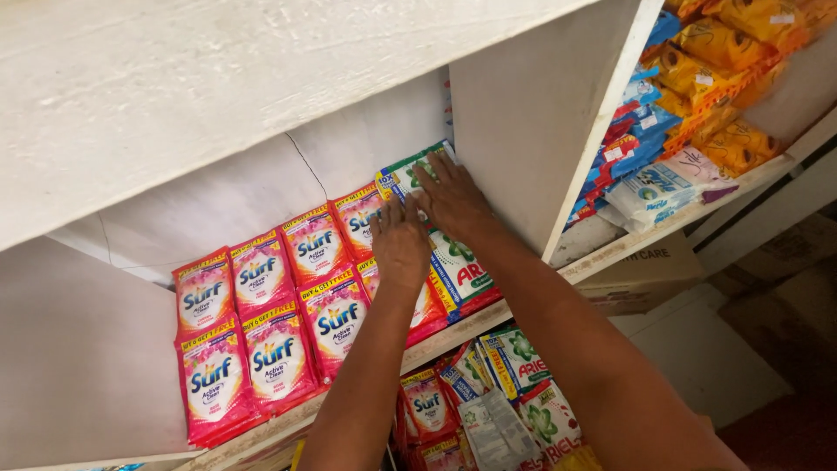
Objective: The person sits on the floor and arranges packets of laundry detergent, including Surf and Ariel, onto a shelf. They pick up packets from a large yellow sack on their lap and place them neatly in rows on the shelf.
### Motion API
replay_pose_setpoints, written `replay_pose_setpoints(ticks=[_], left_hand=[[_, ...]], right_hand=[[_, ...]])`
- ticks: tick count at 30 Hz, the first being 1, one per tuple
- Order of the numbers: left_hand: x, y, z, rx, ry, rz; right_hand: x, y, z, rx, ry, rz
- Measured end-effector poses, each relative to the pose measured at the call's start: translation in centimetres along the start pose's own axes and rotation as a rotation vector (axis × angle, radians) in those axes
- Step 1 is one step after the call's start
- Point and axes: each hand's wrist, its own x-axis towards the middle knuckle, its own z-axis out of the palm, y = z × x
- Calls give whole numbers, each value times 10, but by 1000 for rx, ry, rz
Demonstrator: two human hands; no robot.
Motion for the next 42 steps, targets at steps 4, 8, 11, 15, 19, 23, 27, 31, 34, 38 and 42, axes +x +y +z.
replay_pose_setpoints(ticks=[4, 8, 11, 15, 19, 23, 27, 31, 34, 38, 42], left_hand=[[-1, -3, 2, -8, -5, -9], [-3, -5, -6, -92, -29, -34], [-9, -6, -12, -47, 11, -28], [-13, -10, -18, -15, 51, -28], [11, -39, -10, -112, 74, -204], [38, -64, 11, -145, 214, -119], [52, -54, 0, -55, 60, -234], [62, -48, -10, -91, -88, -362], [67, -56, 4, -253, -45, -442], [70, -60, 22, -292, -43, -518], [74, -58, 17, -352, 8, -515]], right_hand=[[6, 8, 12, 12, -4, -6], [7, 8, 12, -47, -20, -11], [10, 1, 4, -64, -39, 3], [4, -12, 1, -40, -71, 14], [-3, -11, 8, -48, -19, 10], [0, -9, 10, -33, -25, 15], [0, -8, 10, -8, -54, 24], [-1, -10, 6, -11, -50, 22], [-2, -10, 5, -7, -45, 25], [-2, -10, 6, -19, -48, 22], [-3, -13, 1, -16, -58, 41]])
